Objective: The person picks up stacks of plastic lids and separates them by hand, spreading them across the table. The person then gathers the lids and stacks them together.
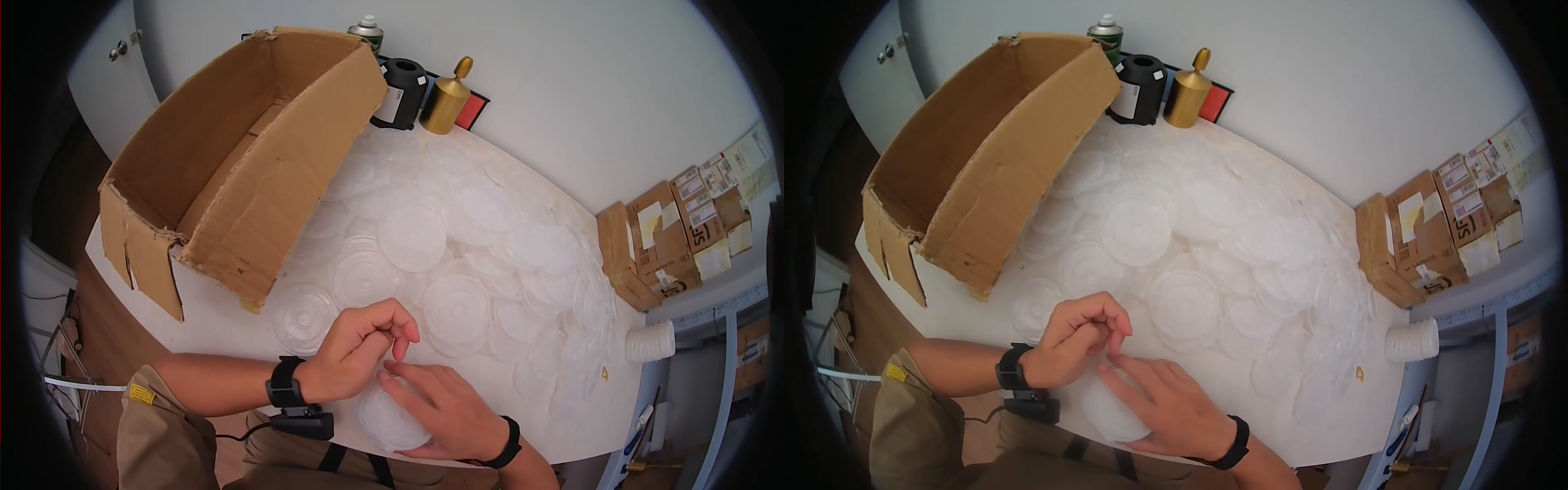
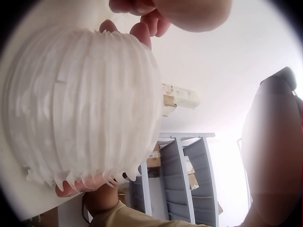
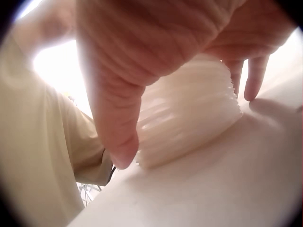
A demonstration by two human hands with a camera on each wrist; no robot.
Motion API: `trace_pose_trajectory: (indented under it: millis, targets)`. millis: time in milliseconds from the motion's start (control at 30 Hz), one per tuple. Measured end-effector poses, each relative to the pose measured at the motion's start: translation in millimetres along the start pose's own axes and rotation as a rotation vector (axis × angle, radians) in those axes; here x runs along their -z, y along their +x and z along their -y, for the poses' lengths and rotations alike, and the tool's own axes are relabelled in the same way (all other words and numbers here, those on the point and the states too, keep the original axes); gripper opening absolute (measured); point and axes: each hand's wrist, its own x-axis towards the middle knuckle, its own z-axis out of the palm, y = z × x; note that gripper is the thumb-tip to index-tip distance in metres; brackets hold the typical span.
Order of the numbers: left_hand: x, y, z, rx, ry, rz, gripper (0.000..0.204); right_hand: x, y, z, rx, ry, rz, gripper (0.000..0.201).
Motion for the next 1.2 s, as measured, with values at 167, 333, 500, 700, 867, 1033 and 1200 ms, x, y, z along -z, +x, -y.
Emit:
trace_pose_trajectory:
  millis: [167,333,500,700,867,1033,1200]
  targets:
    - [-3.6,0.0,-5.4,0.062,0.006,-0.075,0.017,-0.4,-1.8,0.7,-0.051,-0.015,0.016,0.1]
    - [-0.7,1.0,4.7,-0.054,0.003,-0.066,0.019,2.6,-6.4,-8.1,-0.153,0.037,-0.097,0.103]
    - [1.2,1.7,1.7,-0.081,0.006,0.081,0.041,8.0,-16.1,-27.4,-0.231,0.533,-0.341,0.109]
    - [-6.5,-0.9,-3.5,-0.19,0.243,0.265,0.089,1.2,-17.8,-28.9,-0.289,0.59,-0.39,0.109]
    - [-6.2,0.7,3.2,-0.244,0.345,0.246,0.092,2.8,-9.1,-17.1,-0.208,0.225,-0.346,0.11]
    - [-9.5,-1.9,3.3,-0.174,0.339,0.229,0.093,3.0,-8.6,-15.7,-0.209,0.229,-0.33,0.103]
    - [-10.1,-2.5,1.1,-0.137,0.385,0.206,0.09,3.4,-8.9,-11.6,-0.198,0.233,-0.314,0.103]
